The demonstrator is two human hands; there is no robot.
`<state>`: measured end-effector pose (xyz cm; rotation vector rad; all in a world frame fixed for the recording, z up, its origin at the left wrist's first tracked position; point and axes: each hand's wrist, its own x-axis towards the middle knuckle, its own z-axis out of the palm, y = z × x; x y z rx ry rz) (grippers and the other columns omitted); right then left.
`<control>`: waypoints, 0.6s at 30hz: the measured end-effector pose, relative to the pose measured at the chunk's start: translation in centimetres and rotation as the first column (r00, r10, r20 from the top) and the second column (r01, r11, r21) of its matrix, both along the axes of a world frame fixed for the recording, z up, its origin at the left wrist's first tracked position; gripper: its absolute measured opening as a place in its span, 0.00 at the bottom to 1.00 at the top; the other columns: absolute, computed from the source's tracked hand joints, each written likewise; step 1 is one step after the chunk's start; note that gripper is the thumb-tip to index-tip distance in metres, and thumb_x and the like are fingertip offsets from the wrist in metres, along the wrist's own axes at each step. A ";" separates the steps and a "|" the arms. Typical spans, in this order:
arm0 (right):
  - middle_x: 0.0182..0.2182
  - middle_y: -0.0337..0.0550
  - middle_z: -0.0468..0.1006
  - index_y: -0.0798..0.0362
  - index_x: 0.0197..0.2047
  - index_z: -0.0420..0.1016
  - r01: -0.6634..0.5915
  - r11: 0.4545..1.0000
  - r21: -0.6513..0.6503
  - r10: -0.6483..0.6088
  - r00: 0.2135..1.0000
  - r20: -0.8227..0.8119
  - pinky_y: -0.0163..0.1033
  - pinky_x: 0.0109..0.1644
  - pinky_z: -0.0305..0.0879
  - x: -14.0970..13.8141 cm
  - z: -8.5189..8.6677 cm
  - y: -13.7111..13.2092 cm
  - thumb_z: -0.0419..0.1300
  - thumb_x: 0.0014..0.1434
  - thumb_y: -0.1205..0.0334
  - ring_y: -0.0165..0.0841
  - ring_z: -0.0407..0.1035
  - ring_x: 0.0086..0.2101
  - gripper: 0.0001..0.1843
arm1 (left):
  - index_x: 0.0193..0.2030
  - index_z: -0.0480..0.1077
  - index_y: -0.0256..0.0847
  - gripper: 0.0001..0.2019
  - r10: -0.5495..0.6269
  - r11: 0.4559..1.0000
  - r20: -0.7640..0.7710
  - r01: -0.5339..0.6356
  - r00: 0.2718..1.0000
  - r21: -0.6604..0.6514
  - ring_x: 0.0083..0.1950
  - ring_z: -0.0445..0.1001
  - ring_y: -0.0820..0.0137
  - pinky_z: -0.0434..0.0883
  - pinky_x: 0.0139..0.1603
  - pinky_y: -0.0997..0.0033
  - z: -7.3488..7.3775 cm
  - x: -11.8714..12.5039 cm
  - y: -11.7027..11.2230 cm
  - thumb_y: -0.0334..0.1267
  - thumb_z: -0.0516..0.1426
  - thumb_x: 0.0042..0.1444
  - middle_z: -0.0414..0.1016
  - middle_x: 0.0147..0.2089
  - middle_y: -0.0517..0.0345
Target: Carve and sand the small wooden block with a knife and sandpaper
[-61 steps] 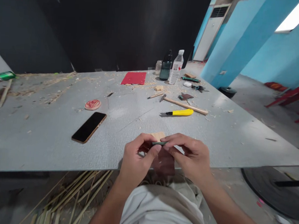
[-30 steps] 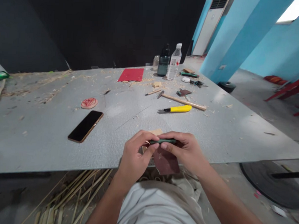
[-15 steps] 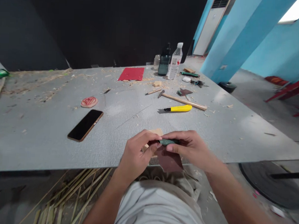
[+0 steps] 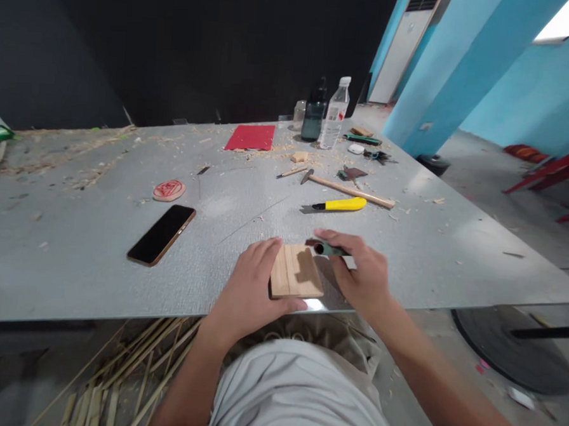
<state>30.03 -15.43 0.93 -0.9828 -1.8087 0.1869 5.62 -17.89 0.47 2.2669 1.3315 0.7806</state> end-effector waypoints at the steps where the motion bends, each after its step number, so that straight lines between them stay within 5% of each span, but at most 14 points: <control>1: 0.55 0.45 0.86 0.44 0.57 0.76 -0.054 0.998 -0.022 0.056 0.995 0.082 0.51 0.62 0.78 0.2 -0.1 0.0 0.55 0.70 0.71 0.40 0.80 0.57 0.18 | 0.76 0.53 0.44 0.51 -0.002 1.000 -0.023 0.002 1.000 0.010 0.77 0.58 0.46 0.59 0.76 0.38 0.0 0.1 0.0 0.58 0.71 0.53 0.61 0.76 0.41; 7: 0.61 0.44 0.81 0.44 0.65 0.78 -0.209 0.970 -0.122 0.231 0.950 0.211 0.51 0.66 0.76 1.4 -0.2 -0.8 0.52 0.70 0.73 0.39 0.76 0.61 0.27 | 0.74 0.57 0.44 0.48 0.027 0.999 -0.049 -0.025 0.998 0.035 0.72 0.62 0.46 0.65 0.72 0.39 0.1 0.9 0.3 0.55 0.72 0.53 0.67 0.71 0.43; 15: 0.63 0.41 0.80 0.40 0.65 0.79 0.074 0.996 0.045 -0.077 0.995 0.067 0.57 0.72 0.69 0.9 0.5 -0.3 0.57 0.70 0.70 0.44 0.76 0.62 0.25 | 0.76 0.52 0.45 0.49 0.072 0.992 -0.098 -0.061 0.993 0.108 0.78 0.55 0.43 0.47 0.78 0.33 -0.6 -0.6 0.1 0.54 0.70 0.55 0.64 0.74 0.41; 18: 0.62 0.41 0.81 0.43 0.63 0.81 -0.089 0.989 -0.119 0.106 0.984 0.142 0.53 0.70 0.71 0.4 0.2 0.6 0.56 0.69 0.70 0.42 0.76 0.61 0.24 | 0.75 0.56 0.44 0.49 0.095 0.991 -0.118 -0.083 0.988 0.104 0.73 0.61 0.44 0.48 0.77 0.33 -0.5 -0.6 0.1 0.58 0.71 0.51 0.68 0.68 0.42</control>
